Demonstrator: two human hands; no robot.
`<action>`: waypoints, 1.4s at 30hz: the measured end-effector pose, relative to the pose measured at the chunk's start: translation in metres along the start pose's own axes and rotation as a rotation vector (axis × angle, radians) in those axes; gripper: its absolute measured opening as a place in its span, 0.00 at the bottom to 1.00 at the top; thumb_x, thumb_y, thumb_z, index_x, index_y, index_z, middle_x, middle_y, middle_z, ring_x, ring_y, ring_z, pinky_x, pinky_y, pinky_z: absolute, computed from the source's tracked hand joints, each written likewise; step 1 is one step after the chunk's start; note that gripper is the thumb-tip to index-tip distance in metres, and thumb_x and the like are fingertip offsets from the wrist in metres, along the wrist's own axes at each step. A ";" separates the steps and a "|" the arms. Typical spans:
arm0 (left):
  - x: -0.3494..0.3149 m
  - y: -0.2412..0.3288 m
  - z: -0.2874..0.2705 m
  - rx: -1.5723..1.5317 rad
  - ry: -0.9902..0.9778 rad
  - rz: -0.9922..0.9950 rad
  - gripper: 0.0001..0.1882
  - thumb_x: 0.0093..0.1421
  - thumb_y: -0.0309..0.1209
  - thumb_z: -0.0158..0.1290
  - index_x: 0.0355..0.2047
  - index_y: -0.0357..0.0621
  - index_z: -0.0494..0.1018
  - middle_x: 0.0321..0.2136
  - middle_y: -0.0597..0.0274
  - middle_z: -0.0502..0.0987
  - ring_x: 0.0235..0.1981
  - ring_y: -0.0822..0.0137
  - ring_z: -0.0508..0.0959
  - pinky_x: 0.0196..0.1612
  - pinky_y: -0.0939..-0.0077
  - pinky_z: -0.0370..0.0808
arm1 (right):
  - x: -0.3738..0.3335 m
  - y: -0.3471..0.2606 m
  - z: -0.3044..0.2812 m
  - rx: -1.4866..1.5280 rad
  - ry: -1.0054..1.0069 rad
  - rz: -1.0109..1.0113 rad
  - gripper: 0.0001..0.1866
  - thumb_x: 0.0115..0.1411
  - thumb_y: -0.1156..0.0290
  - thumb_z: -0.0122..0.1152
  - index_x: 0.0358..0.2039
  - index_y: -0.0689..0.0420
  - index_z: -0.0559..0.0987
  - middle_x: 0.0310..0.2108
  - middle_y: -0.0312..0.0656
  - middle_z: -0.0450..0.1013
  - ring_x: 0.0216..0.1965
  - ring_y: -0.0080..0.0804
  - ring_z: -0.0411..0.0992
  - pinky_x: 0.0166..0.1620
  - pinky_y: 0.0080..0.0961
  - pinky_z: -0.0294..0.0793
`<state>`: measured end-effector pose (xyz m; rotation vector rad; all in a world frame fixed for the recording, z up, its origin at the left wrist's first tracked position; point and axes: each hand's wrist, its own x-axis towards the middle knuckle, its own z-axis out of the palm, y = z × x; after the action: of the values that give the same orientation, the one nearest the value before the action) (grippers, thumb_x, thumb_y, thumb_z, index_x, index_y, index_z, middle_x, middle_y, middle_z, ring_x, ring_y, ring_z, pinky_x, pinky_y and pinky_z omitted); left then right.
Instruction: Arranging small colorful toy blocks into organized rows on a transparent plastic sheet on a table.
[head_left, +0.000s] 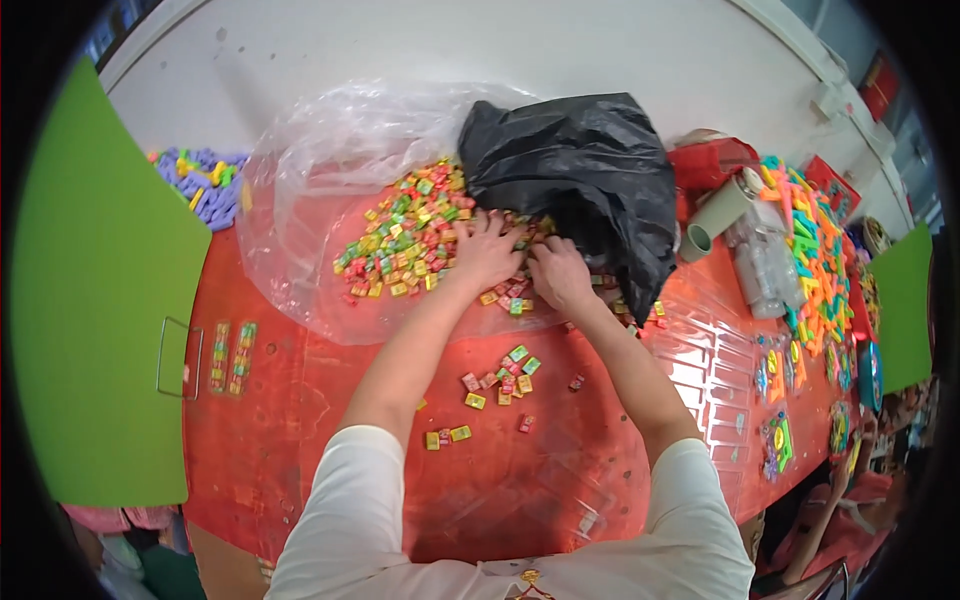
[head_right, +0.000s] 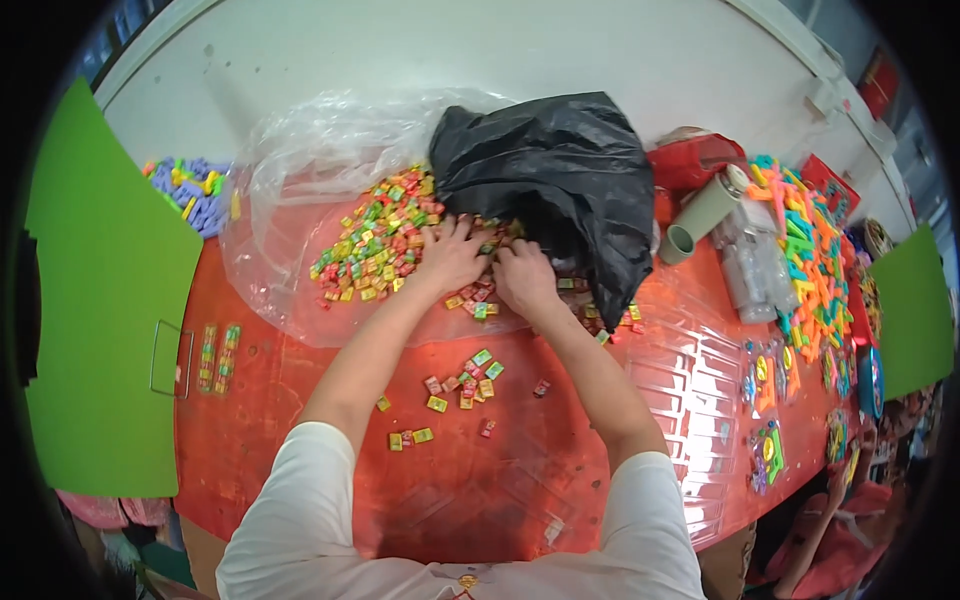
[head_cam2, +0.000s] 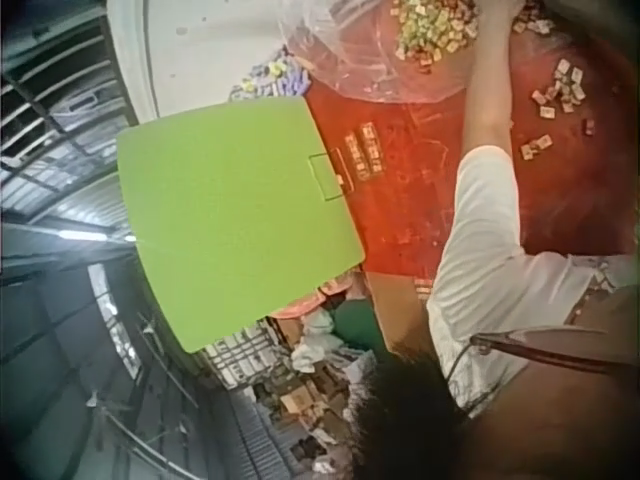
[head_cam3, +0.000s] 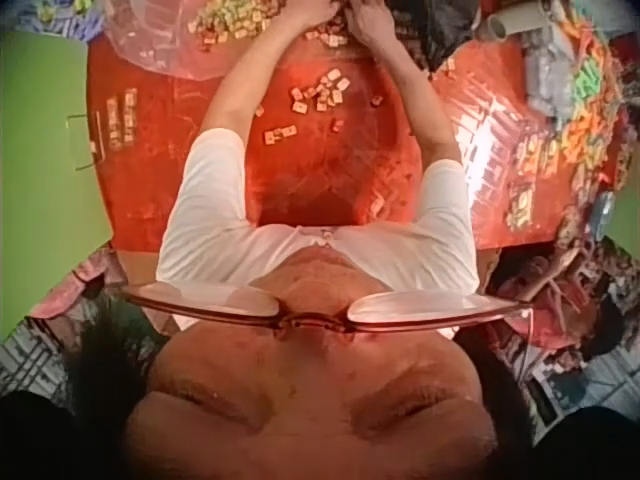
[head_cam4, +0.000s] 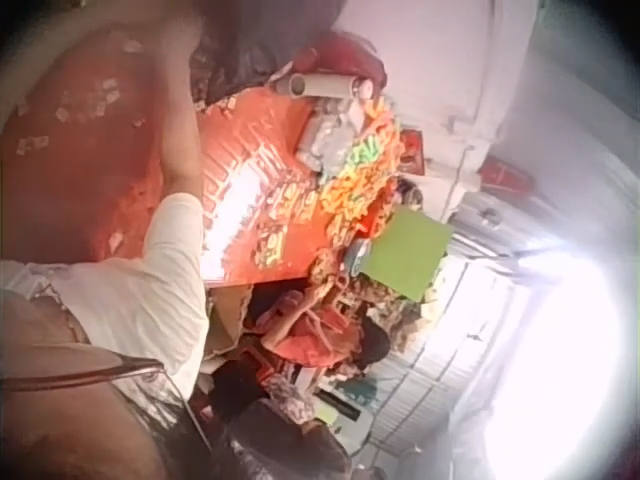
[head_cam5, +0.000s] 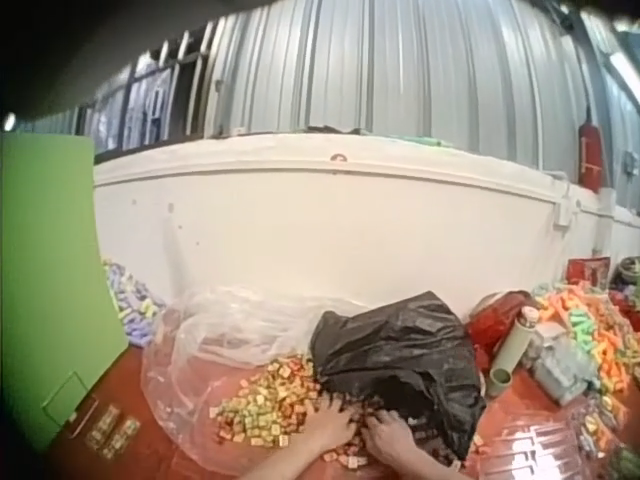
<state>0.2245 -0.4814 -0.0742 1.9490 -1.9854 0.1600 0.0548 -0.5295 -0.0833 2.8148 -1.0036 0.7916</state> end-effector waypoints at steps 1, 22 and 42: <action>0.001 0.001 0.002 -0.009 0.035 0.005 0.25 0.57 0.43 0.53 0.54 0.51 0.74 0.57 0.47 0.70 0.62 0.48 0.65 0.58 0.34 0.58 | 0.001 -0.003 0.004 -0.020 -0.038 0.117 0.15 0.59 0.64 0.59 0.44 0.55 0.76 0.40 0.49 0.73 0.44 0.50 0.73 0.46 0.48 0.74; -0.224 -0.048 -0.069 -0.024 -0.005 -0.110 0.28 0.63 0.45 0.52 0.64 0.60 0.67 0.71 0.54 0.53 0.70 0.44 0.54 0.62 0.35 0.53 | -0.044 -0.139 -0.006 0.151 -0.079 -0.279 0.26 0.60 0.60 0.60 0.59 0.48 0.72 0.58 0.38 0.69 0.61 0.38 0.64 0.60 0.47 0.62; -0.364 -0.030 -0.125 -0.578 0.220 -0.348 0.24 0.64 0.28 0.50 0.61 0.47 0.70 0.60 0.50 0.70 0.62 0.53 0.69 0.62 0.56 0.62 | -0.133 -0.209 -0.071 0.226 -0.151 -0.262 0.17 0.57 0.70 0.62 0.49 0.50 0.79 0.58 0.40 0.69 0.61 0.38 0.65 0.57 0.46 0.64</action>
<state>0.2713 -0.0988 -0.0812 1.7562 -1.3315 -0.2505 0.0612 -0.2728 -0.0606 3.1492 -0.5701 0.7112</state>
